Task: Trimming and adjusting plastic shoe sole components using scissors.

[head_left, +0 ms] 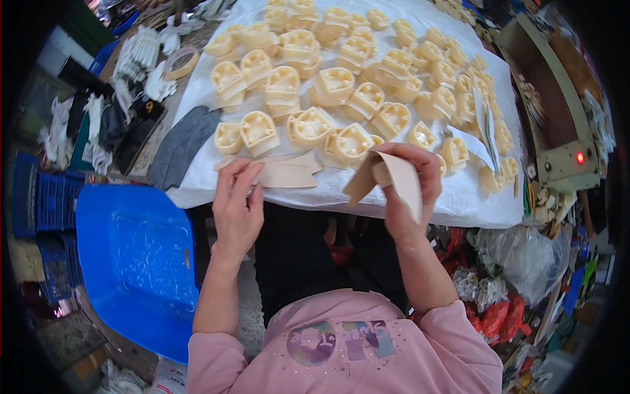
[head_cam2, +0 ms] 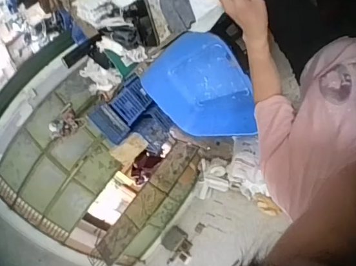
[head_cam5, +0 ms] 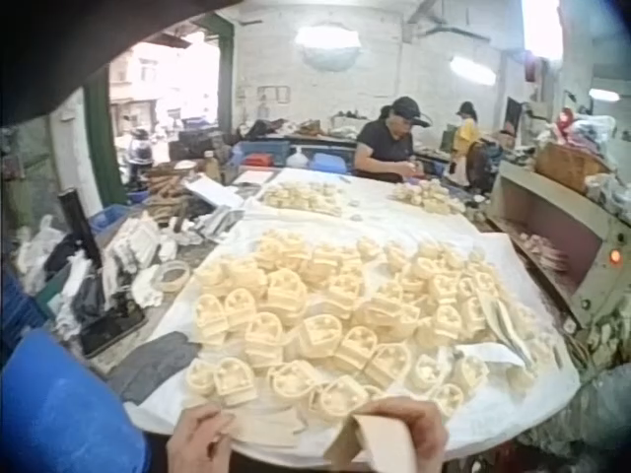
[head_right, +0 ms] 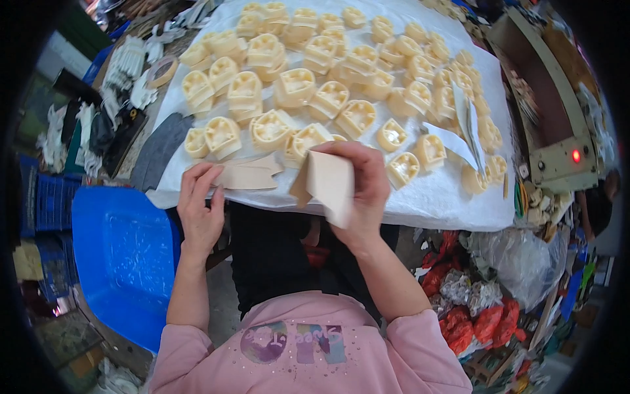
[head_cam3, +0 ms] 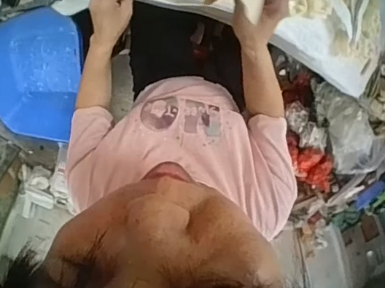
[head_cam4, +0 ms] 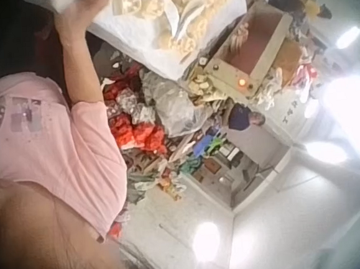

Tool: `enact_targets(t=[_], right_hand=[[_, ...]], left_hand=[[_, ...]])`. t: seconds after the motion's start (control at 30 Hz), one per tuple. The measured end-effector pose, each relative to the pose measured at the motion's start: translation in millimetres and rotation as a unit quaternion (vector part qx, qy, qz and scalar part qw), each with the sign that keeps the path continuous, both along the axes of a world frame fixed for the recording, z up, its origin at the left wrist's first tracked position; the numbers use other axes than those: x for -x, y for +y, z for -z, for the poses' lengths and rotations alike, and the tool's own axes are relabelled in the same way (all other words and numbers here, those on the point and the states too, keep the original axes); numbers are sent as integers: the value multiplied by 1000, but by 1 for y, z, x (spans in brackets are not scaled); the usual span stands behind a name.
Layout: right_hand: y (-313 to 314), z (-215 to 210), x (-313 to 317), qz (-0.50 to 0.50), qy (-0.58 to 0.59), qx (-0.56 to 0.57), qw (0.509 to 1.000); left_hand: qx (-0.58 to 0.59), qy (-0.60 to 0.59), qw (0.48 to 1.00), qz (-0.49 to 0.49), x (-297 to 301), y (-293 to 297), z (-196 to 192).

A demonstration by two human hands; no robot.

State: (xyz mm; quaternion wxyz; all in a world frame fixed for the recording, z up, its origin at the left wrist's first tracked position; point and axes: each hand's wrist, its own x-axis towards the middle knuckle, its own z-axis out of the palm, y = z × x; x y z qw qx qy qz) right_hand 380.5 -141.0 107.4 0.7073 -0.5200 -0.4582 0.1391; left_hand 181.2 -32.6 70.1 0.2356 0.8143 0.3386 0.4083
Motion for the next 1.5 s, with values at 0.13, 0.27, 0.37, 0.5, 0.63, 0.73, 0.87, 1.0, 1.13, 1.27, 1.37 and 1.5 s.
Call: enact_targets(t=[0.13,0.27,0.37,0.5,0.63,0.73,0.87,1.0,1.13,1.27,1.37,1.5], right_hand=[[-35,1,-24,64,75,47,994],[-37,5,-18,147,-251,83,953],[-39,11,-9,133,-429,58,892],[-47,16,3,146,-454,78,876],[-50,21,1,114,-437,85,888],[-53,15,-12,73,-391,122,910],[-67,16,-51,139,-318,151,926],[-79,23,-90,220,-305,226,899],[-87,31,-97,222,-353,270,868],[-83,37,-100,221,-412,302,831],[-83,37,-99,212,-437,311,817],[-87,40,-108,204,-474,275,811]], left_hand=[[-134,65,989,6,-8,-3,-3],[151,0,968,201,-32,-52,-16],[389,-124,865,291,-48,-88,-2],[583,-347,696,236,-78,-106,-19],[582,-317,720,206,-80,-96,-22],[600,-362,683,204,-79,-90,-16],[558,-386,701,219,-73,-80,-3],[564,-413,692,181,-71,-76,-11],[552,-387,710,203,-70,-75,-11],[553,-377,715,200,-75,-77,-10],[552,-367,720,206,-76,-79,-10],[551,-357,724,211,-75,-82,-12]])
